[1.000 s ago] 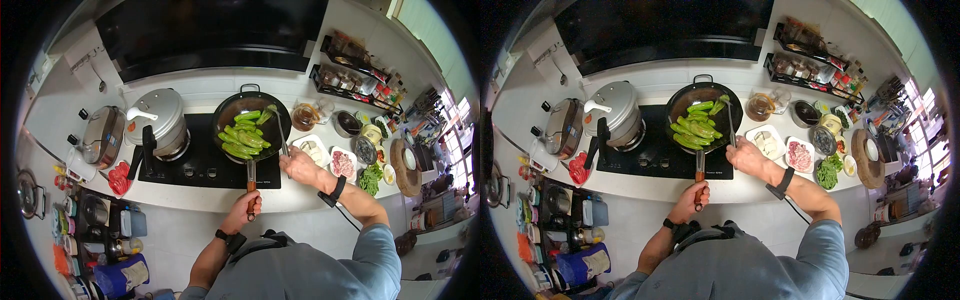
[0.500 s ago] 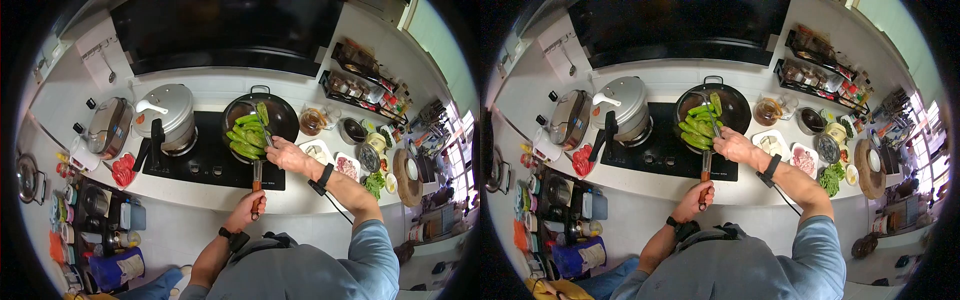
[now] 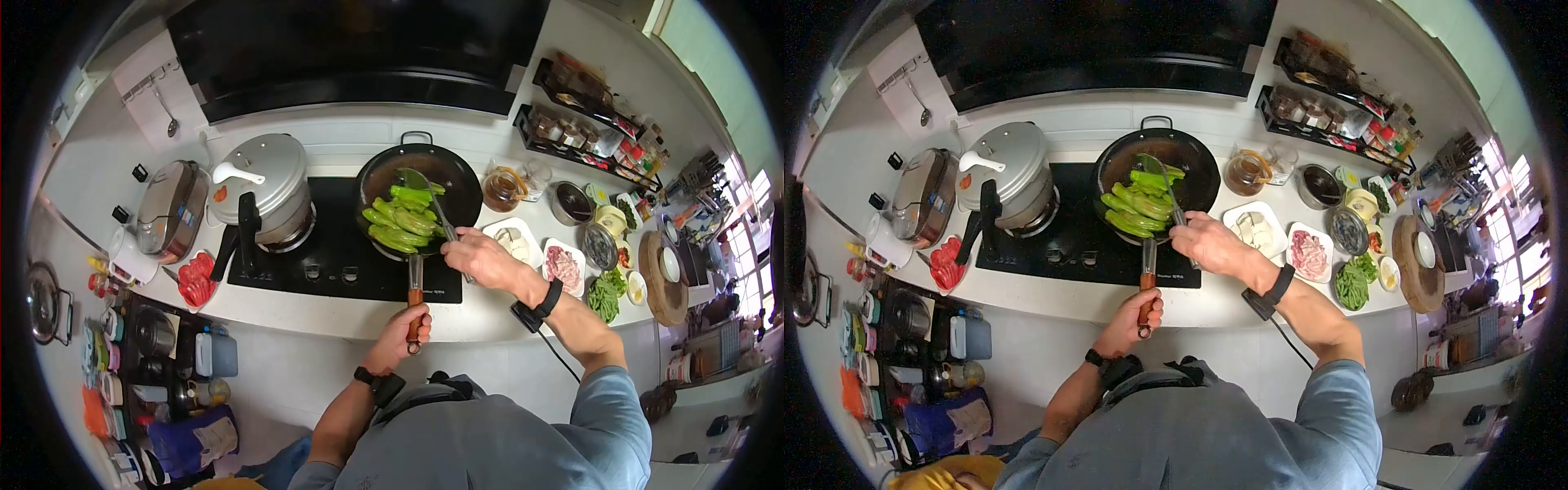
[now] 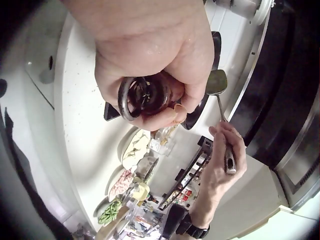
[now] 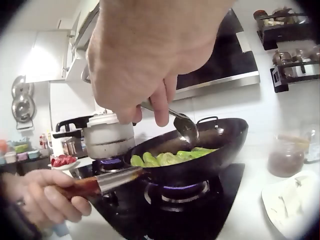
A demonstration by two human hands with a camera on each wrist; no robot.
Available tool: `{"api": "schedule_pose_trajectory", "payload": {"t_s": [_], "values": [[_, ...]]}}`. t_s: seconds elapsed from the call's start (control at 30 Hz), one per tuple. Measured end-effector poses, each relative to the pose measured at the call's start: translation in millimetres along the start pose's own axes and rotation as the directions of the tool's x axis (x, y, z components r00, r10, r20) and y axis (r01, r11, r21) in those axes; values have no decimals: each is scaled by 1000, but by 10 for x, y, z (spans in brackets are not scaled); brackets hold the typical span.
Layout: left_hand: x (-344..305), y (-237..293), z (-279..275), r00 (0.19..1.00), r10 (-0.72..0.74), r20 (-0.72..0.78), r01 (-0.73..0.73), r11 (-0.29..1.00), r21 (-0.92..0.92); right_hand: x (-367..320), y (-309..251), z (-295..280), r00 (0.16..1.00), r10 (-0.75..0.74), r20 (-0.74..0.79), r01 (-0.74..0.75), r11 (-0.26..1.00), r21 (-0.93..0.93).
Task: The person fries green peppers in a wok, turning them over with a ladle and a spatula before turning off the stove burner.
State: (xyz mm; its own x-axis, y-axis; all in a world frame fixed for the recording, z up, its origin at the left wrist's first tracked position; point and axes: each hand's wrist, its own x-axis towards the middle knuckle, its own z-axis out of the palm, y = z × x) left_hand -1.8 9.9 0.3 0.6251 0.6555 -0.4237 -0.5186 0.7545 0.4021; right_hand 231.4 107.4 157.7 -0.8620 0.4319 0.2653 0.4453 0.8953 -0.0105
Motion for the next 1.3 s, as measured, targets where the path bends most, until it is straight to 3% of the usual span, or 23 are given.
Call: {"api": "schedule_pose_trajectory", "payload": {"t_s": [0.17,0.43,0.53,0.6,0.77,0.83,0.9,0.97,1.07,1.3], "values": [[51,-45,-71,1000,27,1,-27,999,-21,-77,-101,59,1000,1,10,-1,998,59],[61,-12,-112,1000,-20,11,20,1000,0,-191,150,400,996,84,5,-84,996,-43],[75,-12,-151,999,-28,26,28,999,-16,-136,12,360,997,65,28,-66,997,46],[83,-4,-152,999,-28,40,29,999,-27,-97,-131,314,997,70,-24,-65,985,161],[48,37,-120,999,-40,24,40,999,0,-36,-232,206,998,26,-65,-10,974,227],[-4,76,-73,999,-37,26,37,999,-2,7,-194,189,969,153,-194,-109,969,220],[3,74,-72,998,-46,34,46,999,1,13,-118,172,971,174,-161,-137,966,222],[49,46,-110,999,-14,37,15,999,-37,11,-35,180,990,72,-121,-59,992,112],[15,104,-155,991,-85,107,85,996,2,34,-17,209,985,98,-143,-86,992,91],[33,121,-189,989,-87,118,85,996,19,55,11,306,990,120,-74,-113,989,97]]}}
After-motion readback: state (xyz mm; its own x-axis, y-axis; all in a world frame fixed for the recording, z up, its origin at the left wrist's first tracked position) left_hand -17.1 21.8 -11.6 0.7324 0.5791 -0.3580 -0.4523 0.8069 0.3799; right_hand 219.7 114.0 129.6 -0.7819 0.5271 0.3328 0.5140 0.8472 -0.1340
